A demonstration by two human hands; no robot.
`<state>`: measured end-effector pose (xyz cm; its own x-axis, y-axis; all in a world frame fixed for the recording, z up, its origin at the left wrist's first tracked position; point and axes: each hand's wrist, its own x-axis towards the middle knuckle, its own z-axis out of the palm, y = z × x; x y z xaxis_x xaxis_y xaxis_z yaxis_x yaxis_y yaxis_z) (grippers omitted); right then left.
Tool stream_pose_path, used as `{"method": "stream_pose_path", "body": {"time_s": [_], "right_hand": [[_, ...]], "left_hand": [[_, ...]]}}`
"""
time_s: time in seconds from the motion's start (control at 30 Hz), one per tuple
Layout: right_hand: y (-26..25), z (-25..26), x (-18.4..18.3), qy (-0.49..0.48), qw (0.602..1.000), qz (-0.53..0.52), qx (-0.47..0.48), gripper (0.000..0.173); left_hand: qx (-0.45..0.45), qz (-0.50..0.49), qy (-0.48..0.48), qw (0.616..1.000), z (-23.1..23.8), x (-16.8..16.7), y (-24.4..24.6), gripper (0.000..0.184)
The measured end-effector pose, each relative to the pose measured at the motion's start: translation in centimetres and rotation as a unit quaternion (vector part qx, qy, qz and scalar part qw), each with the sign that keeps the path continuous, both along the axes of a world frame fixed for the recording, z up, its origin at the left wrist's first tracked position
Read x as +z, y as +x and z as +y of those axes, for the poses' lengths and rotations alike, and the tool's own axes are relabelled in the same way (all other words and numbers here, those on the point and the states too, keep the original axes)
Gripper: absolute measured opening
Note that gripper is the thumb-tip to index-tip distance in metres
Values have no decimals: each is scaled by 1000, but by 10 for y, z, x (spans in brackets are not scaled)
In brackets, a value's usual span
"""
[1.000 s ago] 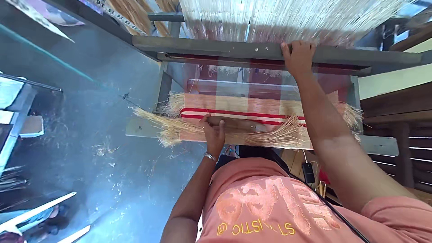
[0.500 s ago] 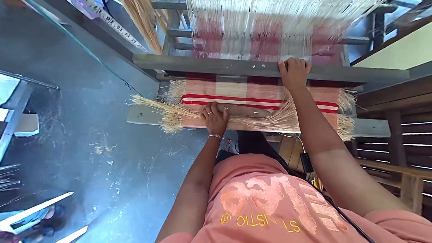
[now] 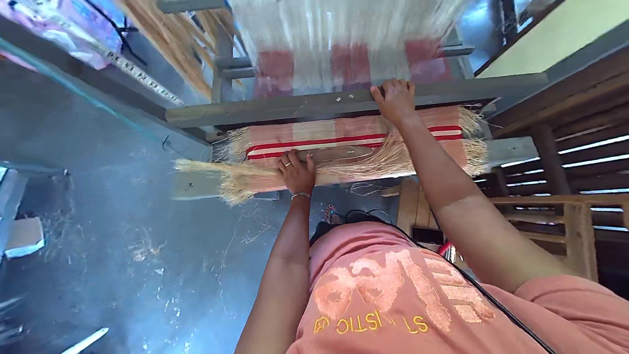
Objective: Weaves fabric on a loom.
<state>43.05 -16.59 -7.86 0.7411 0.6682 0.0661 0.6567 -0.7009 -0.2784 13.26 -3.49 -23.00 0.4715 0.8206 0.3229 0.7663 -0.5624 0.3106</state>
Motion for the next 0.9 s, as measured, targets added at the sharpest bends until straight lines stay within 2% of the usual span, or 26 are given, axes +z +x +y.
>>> {"method": "stream_pose_path", "body": {"time_s": [0.13,0.6,0.9], "right_hand": [[3,-2,0,19,1000,19,-4,68],[1,1,-12,35,999,-39,2,65],[2,1,-15,41,998,-39,8,64]], "left_hand": [[-12,27,-36,999,-3,11,0,62],[21,14,-21,999,-4,10,2,65],[22,-11,-21,999,-3,7,0,64]]}}
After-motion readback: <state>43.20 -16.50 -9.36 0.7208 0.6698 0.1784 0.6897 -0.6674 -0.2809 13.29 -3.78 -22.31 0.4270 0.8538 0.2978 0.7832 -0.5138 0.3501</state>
